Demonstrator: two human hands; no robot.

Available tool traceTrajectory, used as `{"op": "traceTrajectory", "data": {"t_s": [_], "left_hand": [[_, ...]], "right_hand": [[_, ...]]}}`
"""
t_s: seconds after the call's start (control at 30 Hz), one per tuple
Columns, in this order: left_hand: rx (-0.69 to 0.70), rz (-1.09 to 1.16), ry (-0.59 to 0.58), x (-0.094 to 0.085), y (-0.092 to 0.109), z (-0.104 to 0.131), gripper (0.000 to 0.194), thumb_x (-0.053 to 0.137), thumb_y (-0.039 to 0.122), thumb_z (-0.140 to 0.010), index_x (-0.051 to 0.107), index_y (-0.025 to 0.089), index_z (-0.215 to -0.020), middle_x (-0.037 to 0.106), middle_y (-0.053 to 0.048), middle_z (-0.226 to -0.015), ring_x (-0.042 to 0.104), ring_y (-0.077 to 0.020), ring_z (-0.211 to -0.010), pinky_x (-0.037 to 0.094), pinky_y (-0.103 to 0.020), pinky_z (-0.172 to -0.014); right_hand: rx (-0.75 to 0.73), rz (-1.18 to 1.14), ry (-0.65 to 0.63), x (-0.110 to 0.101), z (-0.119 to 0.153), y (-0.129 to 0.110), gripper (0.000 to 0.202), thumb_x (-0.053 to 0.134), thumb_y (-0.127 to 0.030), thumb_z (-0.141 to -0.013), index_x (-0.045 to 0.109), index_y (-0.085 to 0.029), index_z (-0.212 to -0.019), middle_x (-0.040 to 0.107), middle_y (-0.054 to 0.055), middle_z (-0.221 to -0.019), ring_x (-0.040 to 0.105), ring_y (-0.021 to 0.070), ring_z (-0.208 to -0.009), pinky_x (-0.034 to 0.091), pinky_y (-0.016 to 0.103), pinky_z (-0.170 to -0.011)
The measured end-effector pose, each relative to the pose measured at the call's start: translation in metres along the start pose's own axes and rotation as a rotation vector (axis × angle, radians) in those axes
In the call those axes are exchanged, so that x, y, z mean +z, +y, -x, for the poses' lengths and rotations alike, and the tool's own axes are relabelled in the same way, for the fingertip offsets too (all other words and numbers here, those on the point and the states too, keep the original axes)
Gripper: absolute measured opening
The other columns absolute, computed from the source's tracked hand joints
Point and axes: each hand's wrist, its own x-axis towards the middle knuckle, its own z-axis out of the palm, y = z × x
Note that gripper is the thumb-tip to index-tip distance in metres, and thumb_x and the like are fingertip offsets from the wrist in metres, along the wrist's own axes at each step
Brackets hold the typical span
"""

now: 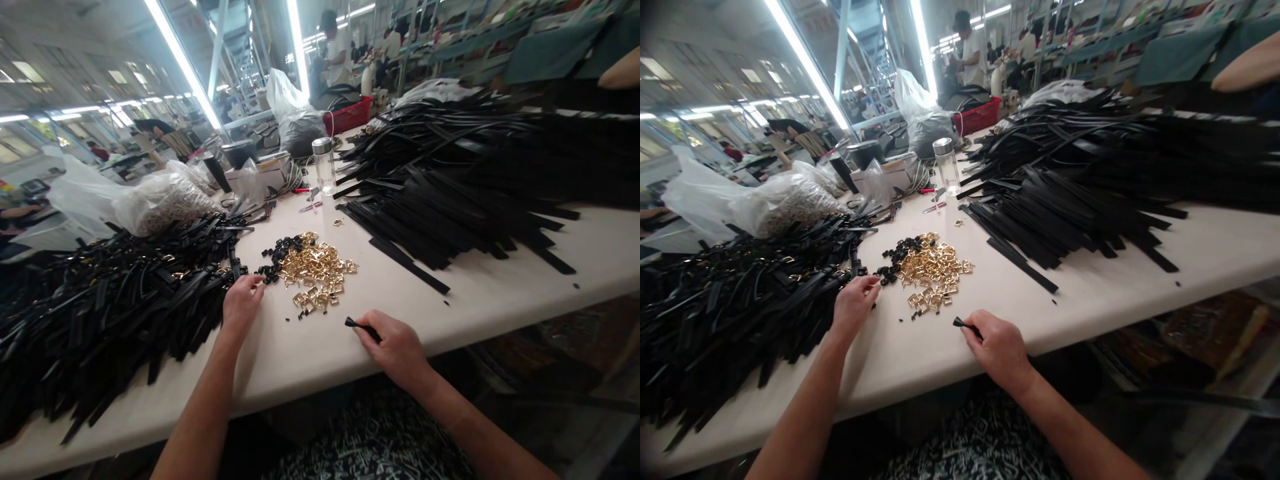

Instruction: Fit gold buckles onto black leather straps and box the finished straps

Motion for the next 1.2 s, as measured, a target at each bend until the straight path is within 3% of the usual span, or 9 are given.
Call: {"op": "traceTrajectory", "data": {"t_s": [0.13, 0.33, 0.53, 0.63, 0.8, 0.87, 1.0, 1.2], "left_hand": [[0.045, -0.217, -0.112, 0.005, 0.0, -0.02, 0.022, 0.057, 0.023, -0.085, 0.074, 0.018, -0.098, 0.073, -0.009, -0.097, 0.069, -0.0245, -0.088, 0.05, -0.034, -0.087], [0.032, -0.316, -0.195, 0.009, 0.001, -0.027, 0.025, 0.058, 0.024, -0.085, 0.074, 0.017, -0.102, 0.075, -0.011, -0.097, 0.069, -0.0272, -0.091, 0.05, -0.036, -0.087], [0.091, -0.311, -0.167, 0.008, 0.004, -0.025, 0.027, 0.055, 0.031, -0.086, 0.077, 0.018, -0.094, 0.074, -0.013, -0.098, 0.068, -0.0284, -0.093, 0.049, -0.037, -0.089], [0.001, -0.046, -0.143, 0.008, 0.012, -0.011, 0.028, 0.054, 0.034, -0.084, 0.077, 0.018, -0.085, 0.074, -0.01, -0.086, 0.068, -0.0258, -0.084, 0.05, -0.037, -0.083], [-0.345, 0.801, -0.204, 0.008, 0.04, 0.036, 0.036, 0.071, 0.044, -0.07, 0.077, 0.014, -0.09, 0.073, -0.006, -0.076, 0.066, -0.0185, -0.066, 0.052, -0.03, -0.067], [-0.432, 1.026, -0.193, 0.006, 0.056, 0.054, 0.038, 0.079, 0.041, -0.064, 0.076, 0.013, -0.09, 0.073, -0.006, -0.074, 0.064, -0.0154, -0.063, 0.052, -0.027, -0.064], [-0.52, 1.246, -0.192, 0.001, 0.083, 0.081, 0.031, 0.084, 0.032, -0.06, 0.075, 0.015, -0.085, 0.069, -0.002, -0.065, 0.06, -0.0115, -0.056, 0.048, -0.023, -0.057], [-0.469, 1.33, -0.349, 0.003, 0.099, 0.101, 0.02, 0.079, 0.029, -0.068, 0.073, 0.016, -0.082, 0.065, 0.0, -0.064, 0.055, -0.0096, -0.056, 0.044, -0.021, -0.054]], "right_hand": [[-0.038, 0.034, 0.022, 0.004, 0.003, 0.0, 0.008, 0.06, -0.02, -0.09, 0.065, -0.02, -0.084, 0.068, 0.0, -0.077, 0.065, 0.0175, -0.072, 0.039, 0.029, -0.066], [-0.072, 0.081, 0.047, 0.003, 0.004, -0.001, 0.007, 0.062, -0.02, -0.088, 0.064, -0.019, -0.081, 0.067, 0.001, -0.075, 0.063, 0.0168, -0.068, 0.037, 0.029, -0.063], [-0.082, 0.106, 0.041, 0.003, 0.004, -0.003, 0.006, 0.062, -0.02, -0.088, 0.064, -0.019, -0.082, 0.068, 0.002, -0.077, 0.064, 0.0172, -0.07, 0.038, 0.029, -0.064], [-0.075, 0.09, 0.053, 0.003, 0.004, -0.002, 0.005, 0.063, -0.02, -0.087, 0.064, -0.02, -0.083, 0.068, 0.001, -0.077, 0.065, 0.0178, -0.071, 0.039, 0.029, -0.064], [-0.068, -0.033, 0.094, 0.001, 0.005, -0.006, 0.002, 0.064, -0.019, -0.088, 0.065, -0.02, -0.086, 0.07, 0.001, -0.08, 0.066, 0.0172, -0.075, 0.043, 0.028, -0.068], [-0.085, -0.089, 0.109, -0.001, 0.004, -0.013, 0.003, 0.063, -0.02, -0.089, 0.065, -0.019, -0.087, 0.069, 0.001, -0.079, 0.065, 0.0161, -0.073, 0.044, 0.027, -0.067], [-0.185, -0.16, 0.161, -0.006, -0.002, -0.034, 0.007, 0.062, -0.023, -0.091, 0.065, -0.018, -0.086, 0.066, 0.001, -0.075, 0.062, 0.0142, -0.068, 0.043, 0.026, -0.062], [-0.334, -0.058, 0.193, -0.011, -0.011, -0.057, 0.018, 0.053, -0.027, -0.098, 0.065, -0.018, -0.089, 0.065, 0.002, -0.073, 0.059, 0.0131, -0.065, 0.041, 0.026, -0.061]]}}
